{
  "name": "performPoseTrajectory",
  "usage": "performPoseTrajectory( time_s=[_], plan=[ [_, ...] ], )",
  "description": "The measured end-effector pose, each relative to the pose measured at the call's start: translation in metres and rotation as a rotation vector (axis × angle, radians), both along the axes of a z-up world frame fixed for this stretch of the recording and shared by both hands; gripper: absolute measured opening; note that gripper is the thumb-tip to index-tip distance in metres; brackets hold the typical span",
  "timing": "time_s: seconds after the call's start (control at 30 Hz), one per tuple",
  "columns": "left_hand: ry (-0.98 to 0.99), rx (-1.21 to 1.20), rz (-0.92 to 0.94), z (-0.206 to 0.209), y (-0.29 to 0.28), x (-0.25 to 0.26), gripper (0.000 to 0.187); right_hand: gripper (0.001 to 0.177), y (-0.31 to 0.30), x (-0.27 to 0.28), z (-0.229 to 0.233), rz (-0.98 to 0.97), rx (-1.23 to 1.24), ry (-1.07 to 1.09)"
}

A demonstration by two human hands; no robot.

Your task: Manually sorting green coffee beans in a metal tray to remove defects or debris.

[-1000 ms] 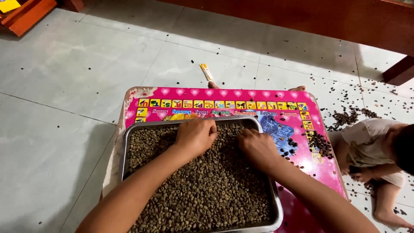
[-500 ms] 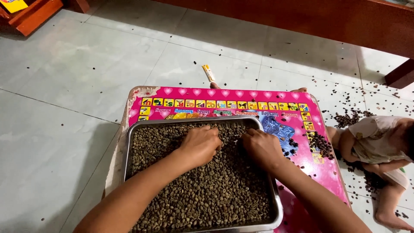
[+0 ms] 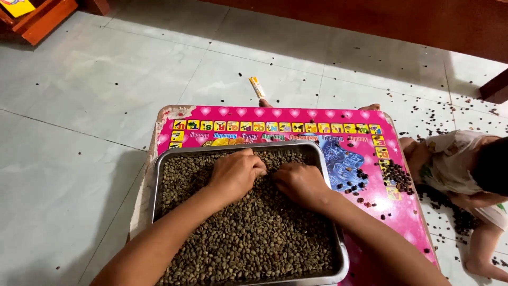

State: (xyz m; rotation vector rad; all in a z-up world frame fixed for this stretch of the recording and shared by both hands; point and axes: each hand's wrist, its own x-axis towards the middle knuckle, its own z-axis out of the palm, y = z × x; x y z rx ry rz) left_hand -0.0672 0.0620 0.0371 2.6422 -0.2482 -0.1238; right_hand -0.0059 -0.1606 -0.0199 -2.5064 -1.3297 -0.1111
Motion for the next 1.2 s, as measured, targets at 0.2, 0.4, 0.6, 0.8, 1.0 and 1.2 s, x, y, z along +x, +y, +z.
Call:
performPoseTrajectory(
  time_s=[0.2,0.4,0.6,0.8,1.0,1.2],
  plan=[
    [0.155,-0.502,0.245,0.022,0.019,-0.016,0.018,0.005,-0.020,0.025,-0.019,-0.101,-0.111,-0.341],
    [0.296,-0.895,0.346,0.047,0.013,-0.043,0.022,0.014,-0.016,0.008,-0.001,-0.131,-0.011,-0.065],
    [0.302,-0.742,0.407,0.041,0.016,-0.042,0.033,0.012,0.020,-0.006,0.009,0.010,0.085,0.022],
    [0.476,-1.232,0.515,0.012,0.034,-0.029,0.034,0.018,0.035,0.004,-0.002,0.093,-0.054,0.070],
    [0.401,-1.215,0.516,0.008,0.031,-0.027,0.027,0.015,0.033,0.000,0.029,0.067,0.010,0.092],
    [0.376,-1.088,0.478,0.008,0.020,-0.030,0.026,0.011,0.055,0.005,-0.011,0.151,0.027,-0.038]
  ],
)
